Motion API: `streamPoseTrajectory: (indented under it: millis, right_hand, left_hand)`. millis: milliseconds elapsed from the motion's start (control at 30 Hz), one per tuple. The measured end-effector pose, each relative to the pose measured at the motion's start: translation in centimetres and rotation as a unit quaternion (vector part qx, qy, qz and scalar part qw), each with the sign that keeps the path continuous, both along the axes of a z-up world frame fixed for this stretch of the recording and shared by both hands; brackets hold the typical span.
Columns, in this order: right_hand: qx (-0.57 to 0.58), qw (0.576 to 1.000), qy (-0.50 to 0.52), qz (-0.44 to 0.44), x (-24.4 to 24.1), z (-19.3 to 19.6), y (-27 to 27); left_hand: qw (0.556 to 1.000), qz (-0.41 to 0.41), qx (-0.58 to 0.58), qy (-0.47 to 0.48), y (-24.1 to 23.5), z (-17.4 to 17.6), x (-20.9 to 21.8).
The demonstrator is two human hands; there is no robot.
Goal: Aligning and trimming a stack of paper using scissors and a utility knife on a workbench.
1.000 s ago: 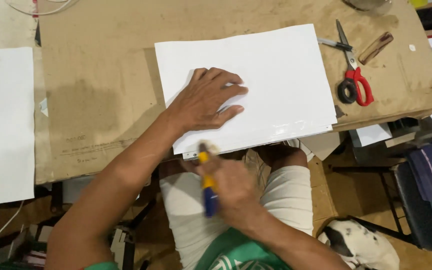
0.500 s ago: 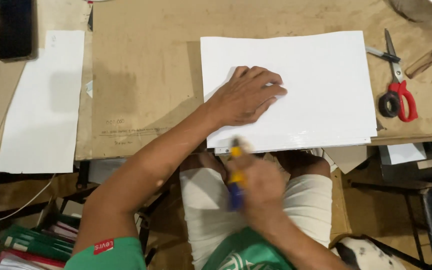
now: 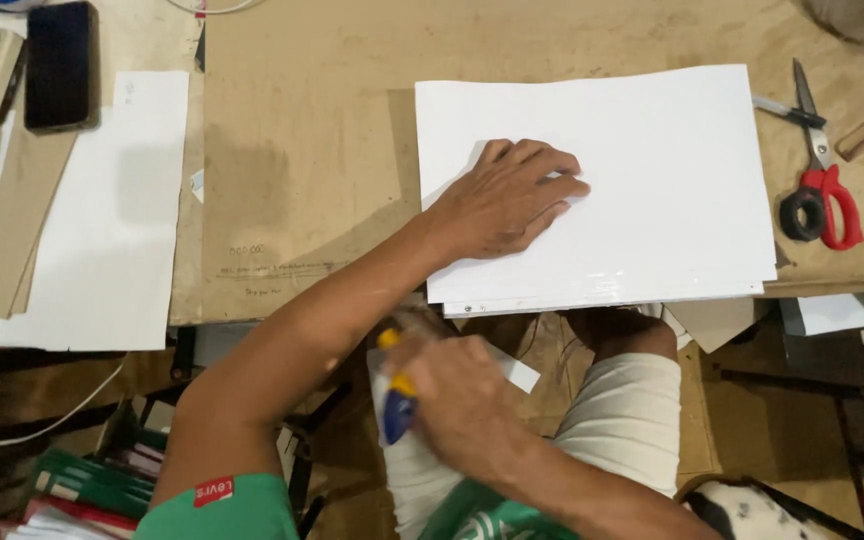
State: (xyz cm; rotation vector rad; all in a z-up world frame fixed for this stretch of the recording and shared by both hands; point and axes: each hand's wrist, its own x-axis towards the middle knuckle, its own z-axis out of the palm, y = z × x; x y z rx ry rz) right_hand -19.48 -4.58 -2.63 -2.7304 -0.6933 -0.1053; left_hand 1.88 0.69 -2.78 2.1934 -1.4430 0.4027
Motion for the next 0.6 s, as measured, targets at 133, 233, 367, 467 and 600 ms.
streamPoseTrajectory:
  millis: [133, 233, 367, 467, 600]
  right_hand:
    - [-0.060, 0.958, 0.252, -0.122, -0.1, 6.0, -1.0]
    - [0.063, 0.973, -0.172, -0.139, 0.6, 1.9, -3.3]
    - [0.082, 0.976, -0.195, 0.048, 0.8, 3.3, 0.8]
    - [0.139, 0.974, -0.125, 0.125, 0.0, 4.9, -0.3]
    - [0.250, 0.965, -0.078, -0.028, 0.7, 4.1, -3.4]
  left_hand:
    - [1.000, 0.003, 0.021, 0.014, -0.2, -0.3, 0.1]
    - [1.000, 0.006, 0.007, 0.002, -0.1, 0.3, -0.1]
    - [1.000, 0.007, 0.024, 0.009, 0.1, 0.1, -0.1]
    - [1.000, -0.001, 0.017, 0.020, 0.0, 0.2, 0.2]
    - [1.000, -0.007, 0.004, 0.001, 0.4, 0.2, -0.2]
